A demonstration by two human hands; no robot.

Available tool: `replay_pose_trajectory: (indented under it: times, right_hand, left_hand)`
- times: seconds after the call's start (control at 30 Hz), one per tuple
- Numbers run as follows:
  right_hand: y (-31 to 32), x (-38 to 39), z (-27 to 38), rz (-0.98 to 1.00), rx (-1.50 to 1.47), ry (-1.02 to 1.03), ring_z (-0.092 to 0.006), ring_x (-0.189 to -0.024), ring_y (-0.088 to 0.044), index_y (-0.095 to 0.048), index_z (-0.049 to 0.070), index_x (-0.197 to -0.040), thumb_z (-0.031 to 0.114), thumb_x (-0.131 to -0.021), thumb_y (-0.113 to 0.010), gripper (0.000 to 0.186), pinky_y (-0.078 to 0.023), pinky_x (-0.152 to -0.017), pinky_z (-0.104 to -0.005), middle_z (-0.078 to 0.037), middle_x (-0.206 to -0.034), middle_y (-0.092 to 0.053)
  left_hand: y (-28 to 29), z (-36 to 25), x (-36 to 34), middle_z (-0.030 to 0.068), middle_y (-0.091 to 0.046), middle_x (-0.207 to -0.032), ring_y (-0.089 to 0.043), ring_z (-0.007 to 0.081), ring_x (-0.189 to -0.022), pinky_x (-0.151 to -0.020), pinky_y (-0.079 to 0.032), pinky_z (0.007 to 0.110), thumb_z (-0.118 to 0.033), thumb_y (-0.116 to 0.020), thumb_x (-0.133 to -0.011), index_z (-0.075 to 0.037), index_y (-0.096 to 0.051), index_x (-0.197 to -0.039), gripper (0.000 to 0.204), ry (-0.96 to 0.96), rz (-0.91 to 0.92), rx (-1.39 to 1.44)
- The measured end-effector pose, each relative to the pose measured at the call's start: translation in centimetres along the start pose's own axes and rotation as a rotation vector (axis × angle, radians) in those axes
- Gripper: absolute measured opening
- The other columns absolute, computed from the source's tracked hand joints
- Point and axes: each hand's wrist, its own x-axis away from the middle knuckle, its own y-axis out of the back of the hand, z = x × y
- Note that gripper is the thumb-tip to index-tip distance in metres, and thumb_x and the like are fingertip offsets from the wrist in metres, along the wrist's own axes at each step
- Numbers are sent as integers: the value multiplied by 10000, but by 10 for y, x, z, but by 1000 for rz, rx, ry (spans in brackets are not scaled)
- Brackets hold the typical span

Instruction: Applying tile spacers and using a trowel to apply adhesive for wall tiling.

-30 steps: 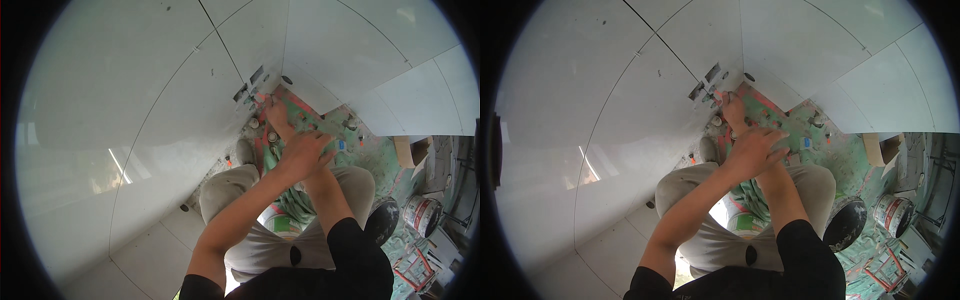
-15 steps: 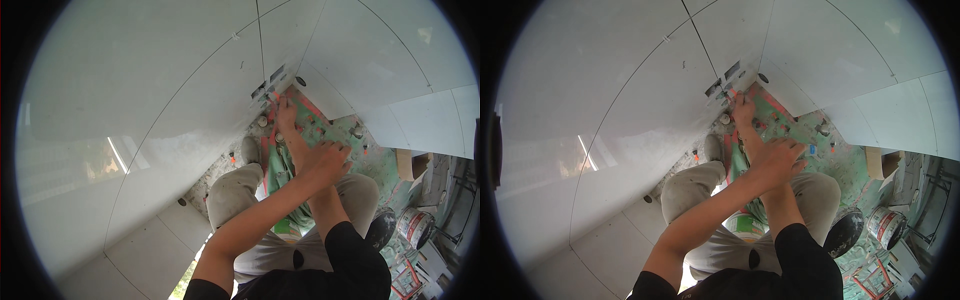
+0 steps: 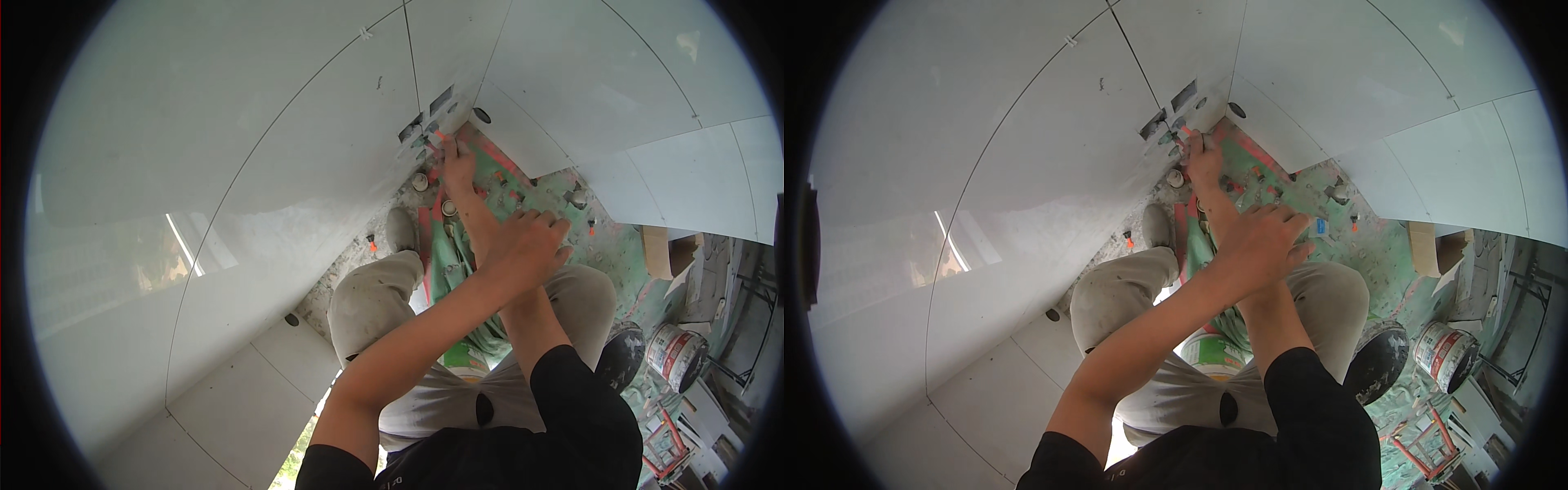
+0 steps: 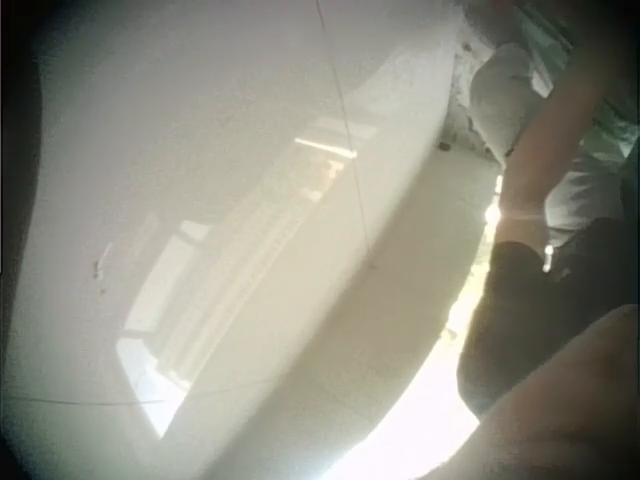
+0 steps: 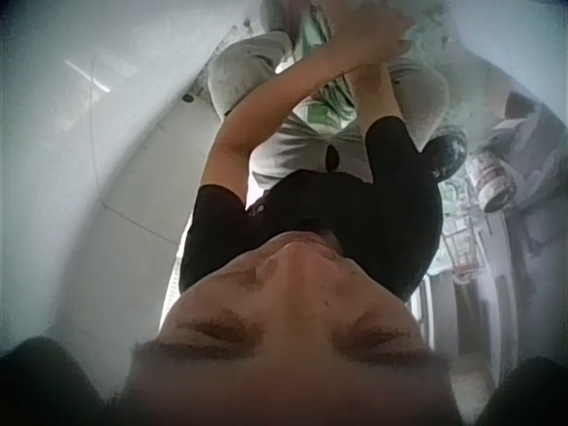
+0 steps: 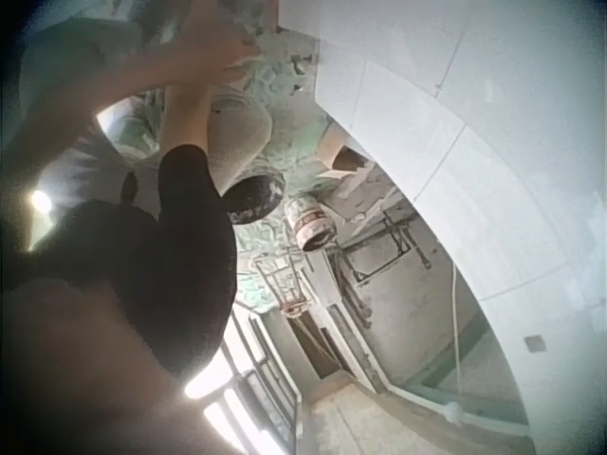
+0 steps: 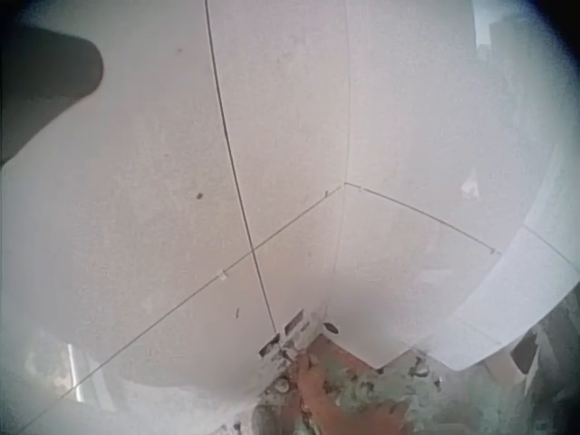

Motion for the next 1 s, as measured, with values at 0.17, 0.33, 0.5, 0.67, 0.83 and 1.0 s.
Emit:
replay_pose_trajectory:
  times: [0.17,0.33,0.5,0.67,0.83,1.0]
  right_hand:
    - [21,-5,0,14,457,510,-181,-637,-625,-725,-27,-1009,226,-1079,-712,262,-494,-600,-369,-114,-766,-649]
    - [24,-7,1,32,598,698,-198,-665,-635,-759,-17,-1077,203,-1044,-753,223,-478,-617,-381,-165,-784,-630]
    - [20,-8,-1,69,138,106,-203,-633,-629,-740,-10,-950,231,-1081,-712,275,-505,-600,-369,-64,-803,-698]
    - [-8,4,-1,91,-139,-226,-102,-588,-513,-672,84,-946,305,-1088,-702,264,-436,-537,-314,38,-687,-545]
    - [29,-46,-17,117,-580,-541,-119,-541,-468,-686,59,-993,310,-1050,-723,260,-426,-511,-341,20,-702,-569]
    - [2,5,-2,180,-13,-286,-174,-590,-595,-703,72,-1116,279,-1047,-729,219,-532,-609,-406,-33,-745,-618]
  left_hand:
    - [-1,-4,0,147,-769,-1173,-732,344,-1144,-1044,-545,493,-295,-795,-950,-54,-744,-1259,395,-27,-3,-7]
    - [2,-4,1,143,-765,-1192,-730,342,-1143,-1048,-539,492,-292,-803,-940,-54,-741,-1265,408,-9,6,-15]
    - [6,-9,-2,142,-762,-1209,-726,341,-1156,-1055,-535,492,-295,-803,-943,-55,-736,-1276,416,-14,11,-24]
    - [6,5,8,139,-761,-1220,-719,338,-1183,-1068,-529,491,-305,-800,-948,-56,-732,-1293,430,21,10,-36]
    - [5,-5,-7,139,-760,-1209,-721,338,-1174,-1062,-533,491,-312,-795,-954,-61,-720,-1309,442,-5,-9,-4]
    - [13,14,11,136,-756,-1190,-722,339,-1159,-1054,-536,490,-308,-799,-948,-63,-720,-1291,429,61,-4,-40]
